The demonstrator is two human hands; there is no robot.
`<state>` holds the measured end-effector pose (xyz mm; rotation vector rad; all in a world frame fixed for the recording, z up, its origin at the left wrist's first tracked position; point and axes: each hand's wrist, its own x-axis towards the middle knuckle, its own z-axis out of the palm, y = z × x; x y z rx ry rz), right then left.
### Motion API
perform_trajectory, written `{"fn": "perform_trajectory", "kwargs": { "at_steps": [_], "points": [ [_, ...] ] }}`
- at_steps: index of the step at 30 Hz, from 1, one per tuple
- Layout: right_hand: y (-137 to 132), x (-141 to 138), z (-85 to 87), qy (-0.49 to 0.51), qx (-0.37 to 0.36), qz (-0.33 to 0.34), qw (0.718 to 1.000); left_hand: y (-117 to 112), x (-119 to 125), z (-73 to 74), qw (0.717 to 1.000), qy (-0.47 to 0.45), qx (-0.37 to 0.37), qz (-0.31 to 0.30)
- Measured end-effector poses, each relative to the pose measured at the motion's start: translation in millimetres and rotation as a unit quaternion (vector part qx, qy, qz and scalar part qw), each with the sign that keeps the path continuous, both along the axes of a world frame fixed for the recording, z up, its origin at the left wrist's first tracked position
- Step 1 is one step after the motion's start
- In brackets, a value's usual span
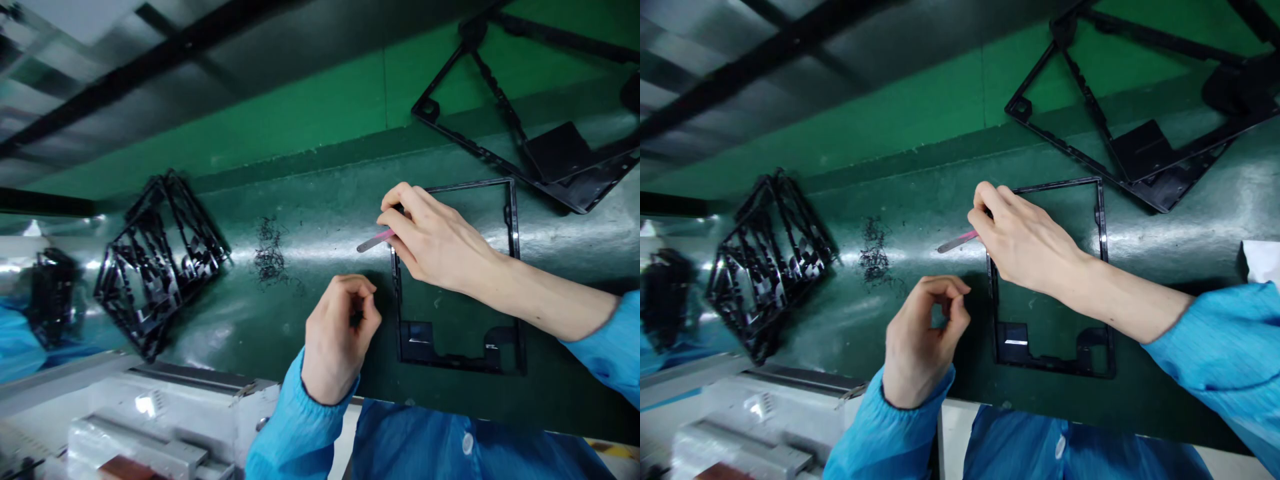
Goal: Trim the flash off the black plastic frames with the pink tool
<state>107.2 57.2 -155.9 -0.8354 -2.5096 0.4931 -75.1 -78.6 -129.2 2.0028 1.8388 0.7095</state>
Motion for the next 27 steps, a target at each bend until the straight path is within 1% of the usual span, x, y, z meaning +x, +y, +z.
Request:
{"fn": "perform_trajectory", "kwargs": {
  "at_steps": [3,5,6,7,9,11,13,16,21,24,27],
  "points": [
    [0,1,0.9,0.000,0.006,-0.001,1.000,-4,-13,-2.4,0.997,-0.048,0.017,0.059],
    [0,1,1.3,0.008,0.006,-0.003,1.000,-6,-18,-3.8,0.994,-0.074,0.024,0.081],
    [0,2,1.4,0.014,0.005,-0.003,1.000,-6,-18,-4.0,0.993,-0.085,0.025,0.082],
    [0,2,1.5,0.019,0.002,-0.004,1.000,-6,-17,-3.7,0.993,-0.092,0.026,0.072],
    [0,2,1.7,0.026,-0.002,-0.007,1.000,-4,-11,-2.5,0.995,-0.086,0.041,0.022],
    [0,2,1.9,0.026,-0.002,-0.009,1.000,0,-3,-1.6,0.996,-0.049,0.066,-0.039],
    [1,2,2.1,0.024,0.003,-0.010,1.000,5,3,-1.9,0.993,-0.006,0.088,-0.074],
    [1,2,2.1,0.021,0.009,-0.007,1.000,10,6,-2.6,0.992,0.025,0.082,-0.089],
    [0,3,2.0,0.025,-0.005,-0.006,1.000,14,7,3.7,0.996,0.024,0.017,-0.083],
    [0,2,2.5,0.022,-0.003,-0.006,1.000,16,13,8.8,0.993,0.079,0.025,-0.085],
    [0,2,3.1,0.013,-0.007,-0.008,1.000,17,19,9.8,0.984,0.144,0.030,-0.097]
  ]
}}
